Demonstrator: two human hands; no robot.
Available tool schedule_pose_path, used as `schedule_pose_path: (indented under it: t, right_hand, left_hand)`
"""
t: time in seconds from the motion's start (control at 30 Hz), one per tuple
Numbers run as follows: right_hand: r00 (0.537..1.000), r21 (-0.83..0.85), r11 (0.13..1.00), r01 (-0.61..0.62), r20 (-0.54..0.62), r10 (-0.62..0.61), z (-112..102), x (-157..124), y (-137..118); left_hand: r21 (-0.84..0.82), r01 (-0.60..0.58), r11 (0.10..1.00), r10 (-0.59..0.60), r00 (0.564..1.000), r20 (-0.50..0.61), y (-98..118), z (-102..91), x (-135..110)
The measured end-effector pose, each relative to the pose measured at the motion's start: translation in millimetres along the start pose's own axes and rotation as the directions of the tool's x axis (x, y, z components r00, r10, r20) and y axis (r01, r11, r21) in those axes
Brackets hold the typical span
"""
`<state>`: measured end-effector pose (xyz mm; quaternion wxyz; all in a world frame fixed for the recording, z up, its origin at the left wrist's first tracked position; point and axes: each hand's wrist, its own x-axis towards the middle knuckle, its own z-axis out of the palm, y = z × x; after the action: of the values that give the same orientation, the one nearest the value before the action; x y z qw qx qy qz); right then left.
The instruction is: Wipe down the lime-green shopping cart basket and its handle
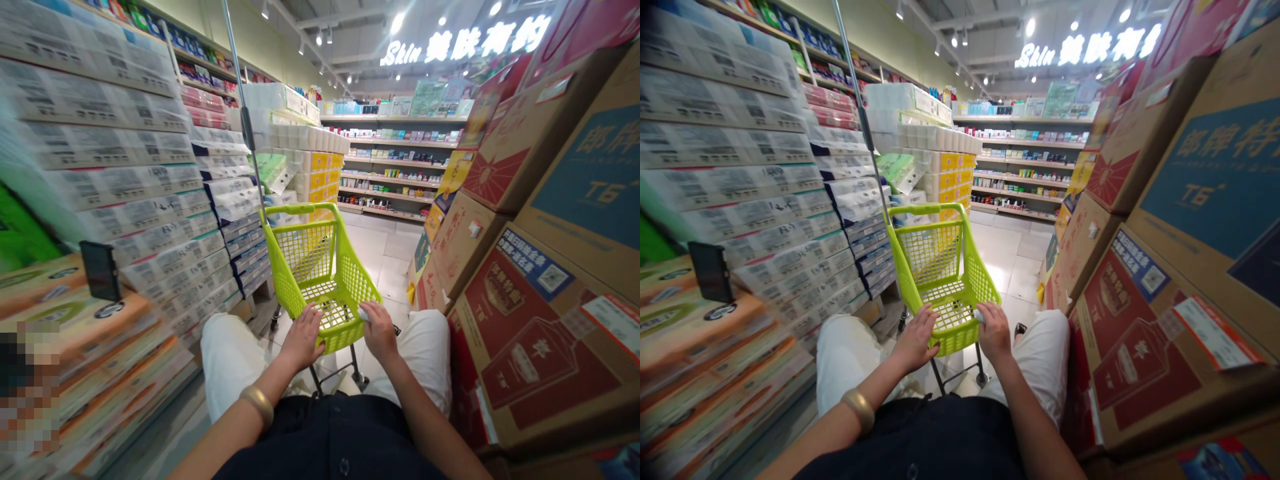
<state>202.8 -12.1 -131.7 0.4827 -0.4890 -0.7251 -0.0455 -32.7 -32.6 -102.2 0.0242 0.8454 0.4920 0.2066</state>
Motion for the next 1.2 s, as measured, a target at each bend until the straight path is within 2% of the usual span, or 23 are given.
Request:
schedule_pose_path:
  t: [0.07,0.17,0.23,0.33,0.37,0.43,0.5,0.57,0.63,0.73,0.83,0.9,1.0,1.07,1.13,1.2]
  right_hand:
    - [0.996,-0.02,0.998,-0.065,-0.069,0.063,2,2,8]
    - [0.995,0.0,0.998,-0.069,-0.076,0.069,13,-2,-14]
    - [0.999,0.058,0.998,0.022,0.024,-0.023,22,-8,-42]
    - [0.96,0.146,0.975,0.17,0.197,-0.197,27,-13,-71]
    - [0.952,0.152,0.971,0.186,0.216,-0.216,25,-12,-70]
    - [0.968,0.116,0.98,0.159,0.175,-0.178,17,-9,-52]
    - [0.995,0.054,0.996,0.073,0.059,-0.076,7,-5,-23]
    - [0.998,0.006,1.0,-0.021,-0.058,0.021,1,-1,2]
    - [0.988,-0.015,0.997,-0.082,-0.129,0.079,5,-2,8]
    - [0.992,0.001,0.998,-0.057,-0.109,0.056,21,-11,-20]
    - [0.994,0.057,0.994,0.096,0.039,-0.098,36,-23,-64]
    - [0.974,0.085,0.981,0.176,0.126,-0.185,37,-26,-78]
    - [0.979,0.042,0.986,0.162,0.116,-0.165,25,-22,-62]
    - [0.998,-0.018,0.998,0.065,0.018,-0.065,13,-17,-35]
    - [0.995,-0.053,0.997,-0.051,-0.089,0.046,4,-13,-13]
    - [0.98,-0.057,0.99,-0.128,-0.158,0.118,2,-12,-5]
  left_hand:
    - [0.005,0.007,1.0,-0.007,1.0,0.004,0,0.2,1]
    - [-0.003,0.008,1.0,-0.008,1.0,-0.006,-2,1.4,2]
    - [-0.008,0.001,1.0,-0.002,1.0,-0.009,-2,1.9,2]
    - [-0.008,-0.017,1.0,0.017,1.0,0.002,-4,1.6,3]
    - [-0.008,-0.019,1.0,0.019,1.0,0.002,-4,1.5,4]
    - [-0.009,-0.012,1.0,0.012,1.0,-0.006,-5,1.3,4]
    - [-0.012,-0.006,1.0,0.006,1.0,-0.017,-5,1.6,4]
    - [-0.016,-0.006,1.0,0.006,1.0,-0.019,-5,2.1,3]
    - [-0.021,-0.008,1.0,0.007,1.0,-0.02,-5,2.9,3]
    - [-0.025,-0.002,1.0,0.001,1.0,-0.031,-5,3.9,3]
    - [-0.03,-0.009,1.0,0.008,0.999,-0.031,-5,3.9,3]
    - [-0.032,-0.021,0.999,0.02,1.0,-0.018,-5,3.0,3]
    - [-0.03,-0.012,0.999,0.012,1.0,-0.004,-5,1.5,3]
    - [-0.029,-0.006,1.0,0.005,1.0,-0.004,-5,1.1,3]
    - [-0.026,-0.007,1.0,0.007,1.0,-0.008,-5,1.4,3]
    - [-0.017,-0.009,1.0,0.008,1.0,-0.017,-4,2.1,3]
